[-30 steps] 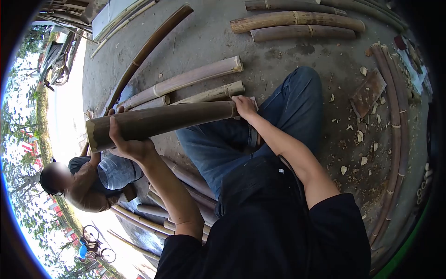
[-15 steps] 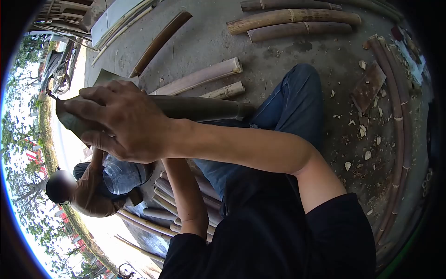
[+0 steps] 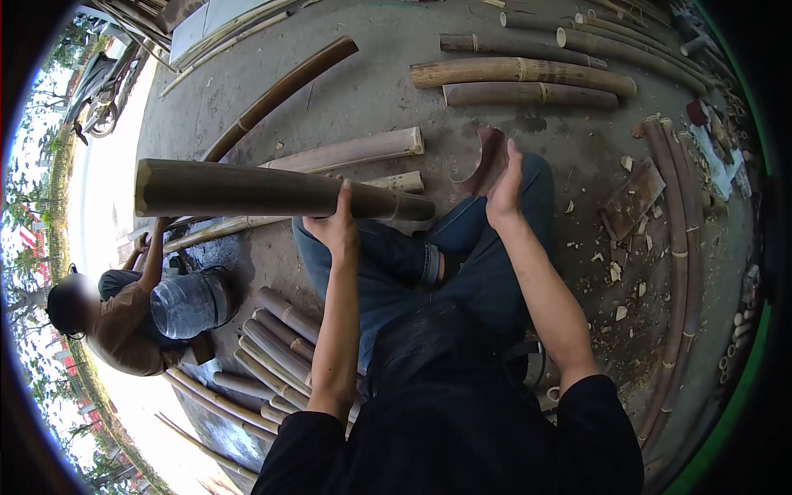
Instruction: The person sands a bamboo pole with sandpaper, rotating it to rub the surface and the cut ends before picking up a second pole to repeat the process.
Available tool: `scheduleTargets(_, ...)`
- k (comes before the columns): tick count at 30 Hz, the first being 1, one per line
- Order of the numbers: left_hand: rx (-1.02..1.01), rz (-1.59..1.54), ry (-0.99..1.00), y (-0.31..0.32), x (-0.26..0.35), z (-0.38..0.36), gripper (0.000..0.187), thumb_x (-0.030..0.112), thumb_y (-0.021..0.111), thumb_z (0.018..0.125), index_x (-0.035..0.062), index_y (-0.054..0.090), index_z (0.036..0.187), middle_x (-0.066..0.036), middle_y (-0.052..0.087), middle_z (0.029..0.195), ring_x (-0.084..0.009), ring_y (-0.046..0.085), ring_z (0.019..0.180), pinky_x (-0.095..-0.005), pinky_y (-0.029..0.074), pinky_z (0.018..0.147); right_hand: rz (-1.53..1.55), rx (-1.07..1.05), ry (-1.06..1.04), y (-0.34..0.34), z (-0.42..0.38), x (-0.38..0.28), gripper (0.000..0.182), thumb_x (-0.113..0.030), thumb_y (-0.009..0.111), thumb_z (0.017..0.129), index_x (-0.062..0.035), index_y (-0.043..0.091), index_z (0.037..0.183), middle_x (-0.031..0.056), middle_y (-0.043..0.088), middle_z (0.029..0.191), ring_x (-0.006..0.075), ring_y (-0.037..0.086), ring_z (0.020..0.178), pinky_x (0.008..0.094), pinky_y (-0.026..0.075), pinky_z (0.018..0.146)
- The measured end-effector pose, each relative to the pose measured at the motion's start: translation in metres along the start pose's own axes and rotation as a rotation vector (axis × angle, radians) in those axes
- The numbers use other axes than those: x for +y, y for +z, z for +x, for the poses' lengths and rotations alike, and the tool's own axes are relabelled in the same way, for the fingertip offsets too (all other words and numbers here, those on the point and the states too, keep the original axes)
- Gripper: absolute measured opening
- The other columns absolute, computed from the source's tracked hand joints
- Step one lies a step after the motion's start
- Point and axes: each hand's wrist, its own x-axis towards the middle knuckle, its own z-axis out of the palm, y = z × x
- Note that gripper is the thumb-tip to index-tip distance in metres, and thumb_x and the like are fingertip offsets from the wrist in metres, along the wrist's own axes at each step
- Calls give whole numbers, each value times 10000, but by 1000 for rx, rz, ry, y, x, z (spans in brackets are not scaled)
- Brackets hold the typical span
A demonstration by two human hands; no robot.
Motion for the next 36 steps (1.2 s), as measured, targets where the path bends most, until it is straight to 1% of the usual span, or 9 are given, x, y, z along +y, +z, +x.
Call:
scheduleTargets(2,123,-236,-17,6,35,21,482,136,800,874,-82,571,1238,-194,675,1215,-287,683,1113,-397,559,985,-7,-180,225,-17,-21,-35,587,-657,558,967,-104,593,1162,23,597,930,122,536,596,305,460,584)
scheduleTargets(6,107,-458,-29,-6,97,59,533,354,674,963,-53,552,1286,-197,658,1194,-315,662,1140,-460,550,984,-82,-189,492,-16,-52,-46,533,-563,741,895,-140,574,1173,22,559,915,94,498,561,263,428,540)
scheduleTargets(12,-6,-447,-120,22,133,50,637,534,653,962,70,528,1381,-135,616,1308,-310,602,1240,-486,494,1059,39,-310,160,36,-35,-63,668,-484,839,853,-72,545,1289,31,599,990,98,494,573,307,484,601)
scheduleTargets(16,-36,-359,-347,65,131,21,855,643,638,948,15,405,1479,-159,531,1416,-313,613,1246,-500,506,1049,287,-481,-233,78,-23,-114,476,-278,827,878,-86,563,1225,-1,602,894,113,514,603,304,487,636)
scheduleTargets(23,-639,-247,-629,94,113,-12,828,777,431,972,36,531,1329,-200,680,1297,-263,693,1069,-381,515,894,71,-400,-676,113,-61,-218,413,-394,751,894,-79,653,1141,-7,628,858,85,510,677,290,452,697)
scheduleTargets(25,-704,-147,-496,95,106,-30,624,582,506,1042,13,544,1296,-178,661,1317,-247,706,1031,-360,530,890,109,-234,-816,131,-74,-226,468,-211,800,800,-41,627,1201,45,655,1076,156,652,868,311,545,795)
scheduleTargets(28,-653,-125,-329,87,85,-46,425,295,683,1022,9,532,1299,-120,657,1240,-207,696,1019,-348,544,891,24,-257,-1008,141,-76,-219,471,-168,799,787,0,635,1195,66,680,1044,181,670,894,311,549,857)
scheduleTargets(35,-518,167,164,78,97,-23,908,262,922,743,27,408,1455,-173,626,1306,-297,643,1175,-423,525,993,-518,-504,-860,115,-51,-137,495,-133,847,802,32,578,1184,54,653,1034,122,607,932,285,490,846)
scheduleTargets(36,-511,192,370,84,102,-13,1053,259,950,667,21,361,1506,-199,626,1300,-348,631,1210,-452,519,1016,-422,-478,-832,130,-56,-132,415,-192,935,745,-10,562,720,86,655,901,99,613,781,281,496,706)
